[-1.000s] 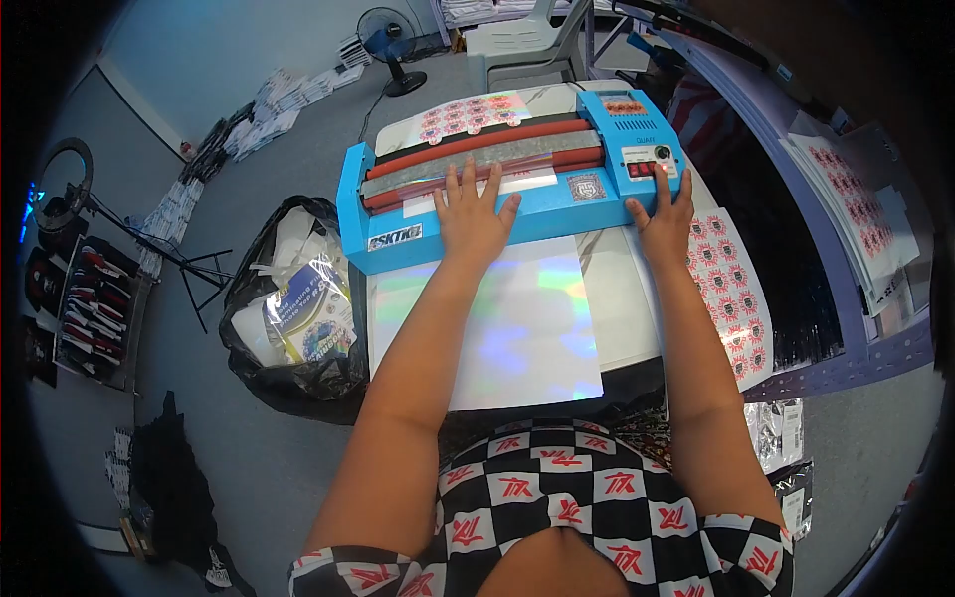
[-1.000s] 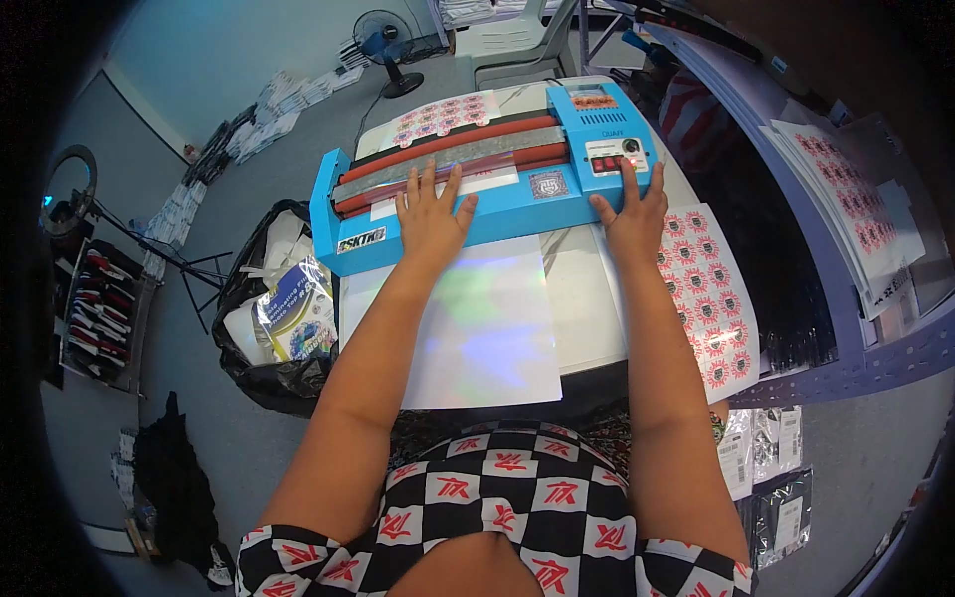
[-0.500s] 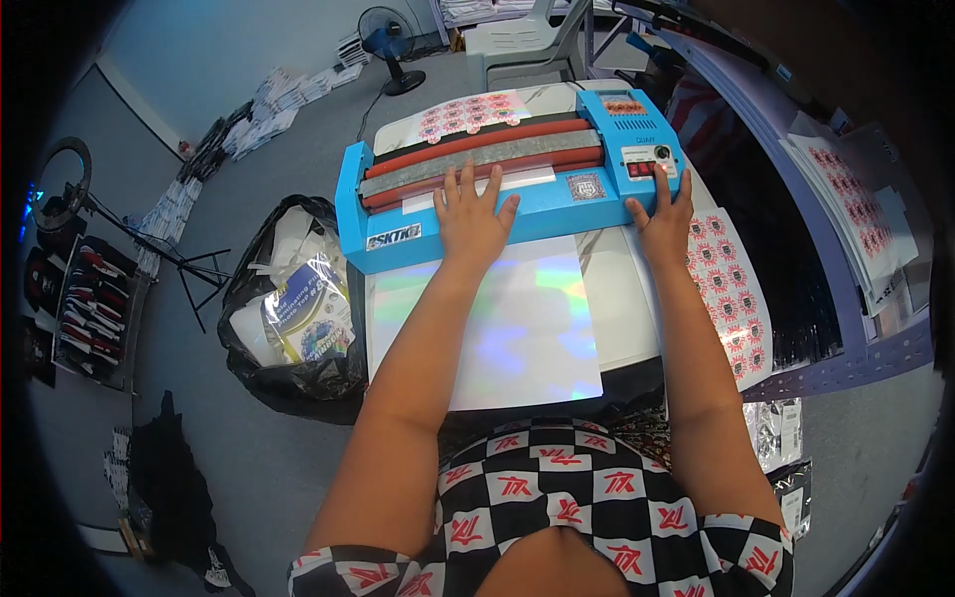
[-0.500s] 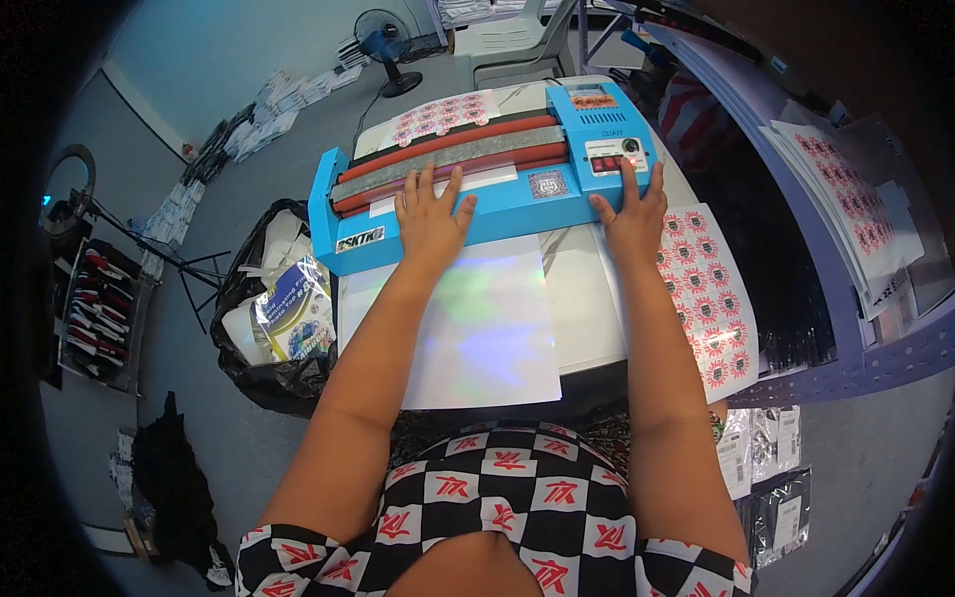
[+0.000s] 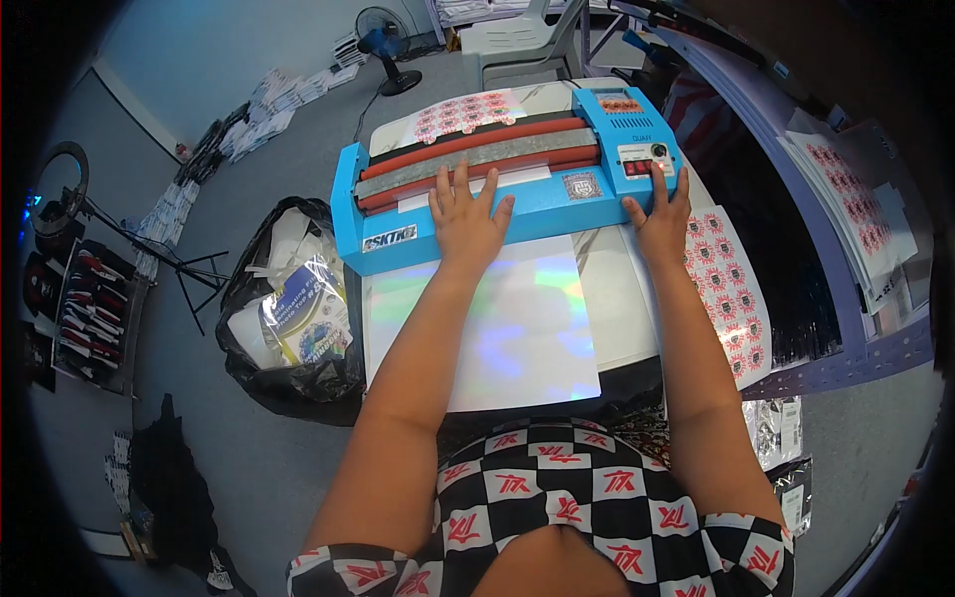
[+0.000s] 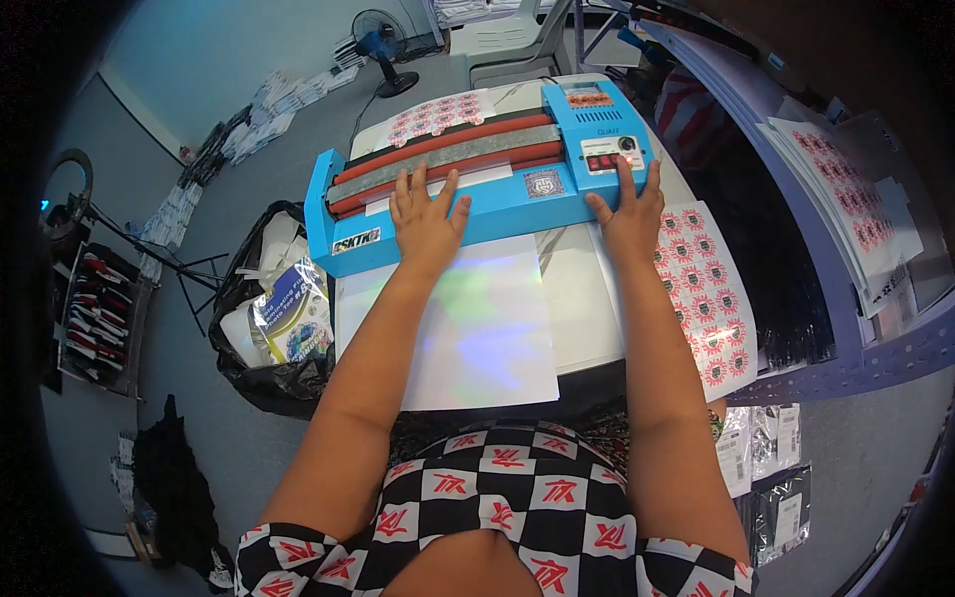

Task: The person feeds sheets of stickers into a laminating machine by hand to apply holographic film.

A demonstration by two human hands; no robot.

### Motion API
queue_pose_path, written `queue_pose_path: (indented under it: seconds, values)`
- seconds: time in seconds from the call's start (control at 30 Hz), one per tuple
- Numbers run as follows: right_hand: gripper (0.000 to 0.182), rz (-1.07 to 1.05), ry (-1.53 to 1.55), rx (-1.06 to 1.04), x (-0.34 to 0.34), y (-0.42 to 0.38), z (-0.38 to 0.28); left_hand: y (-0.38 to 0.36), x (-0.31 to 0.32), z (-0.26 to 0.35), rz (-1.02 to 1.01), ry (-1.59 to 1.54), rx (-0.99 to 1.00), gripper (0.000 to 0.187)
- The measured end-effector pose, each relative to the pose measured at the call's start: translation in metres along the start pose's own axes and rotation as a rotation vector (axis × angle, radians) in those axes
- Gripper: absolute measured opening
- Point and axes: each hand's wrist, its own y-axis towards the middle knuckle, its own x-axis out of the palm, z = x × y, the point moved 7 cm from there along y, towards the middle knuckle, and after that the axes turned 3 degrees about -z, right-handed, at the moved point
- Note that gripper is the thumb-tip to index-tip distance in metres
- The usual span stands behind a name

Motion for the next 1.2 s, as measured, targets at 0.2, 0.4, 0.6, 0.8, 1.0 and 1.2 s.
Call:
queue_pose_path:
  seconds: [0.2,0.4,0.6,0.8,1.0,1.2]
  values:
    - [0.064,-0.007,-0.011,0.006,-0.0002,0.0003,-0.0001,-0.0006,-0.0015,0.0007,0.010,0.009,0.003,0.041]
    - [0.064,-0.003,-0.003,0.001,-0.0015,0.0003,-0.0018,-0.0004,-0.0019,0.0007,0.004,-0.029,0.007,0.041]
    - [0.064,-0.007,-0.004,0.003,-0.0005,0.0000,-0.0007,-0.0005,-0.0039,0.0015,0.013,-0.026,0.014,0.041]
    - [0.065,-0.005,-0.007,0.002,-0.0003,0.0001,-0.0006,-0.0007,-0.0043,0.0010,0.037,-0.037,0.014,0.039]
    - [0.065,0.002,-0.012,-0.005,0.0002,0.0002,-0.0003,-0.0007,-0.0046,0.0012,0.051,-0.034,0.013,0.039]
    - [0.065,0.006,0.001,-0.009,-0.0006,0.0001,-0.0008,-0.0003,-0.0047,0.0010,0.036,-0.015,0.001,0.037]
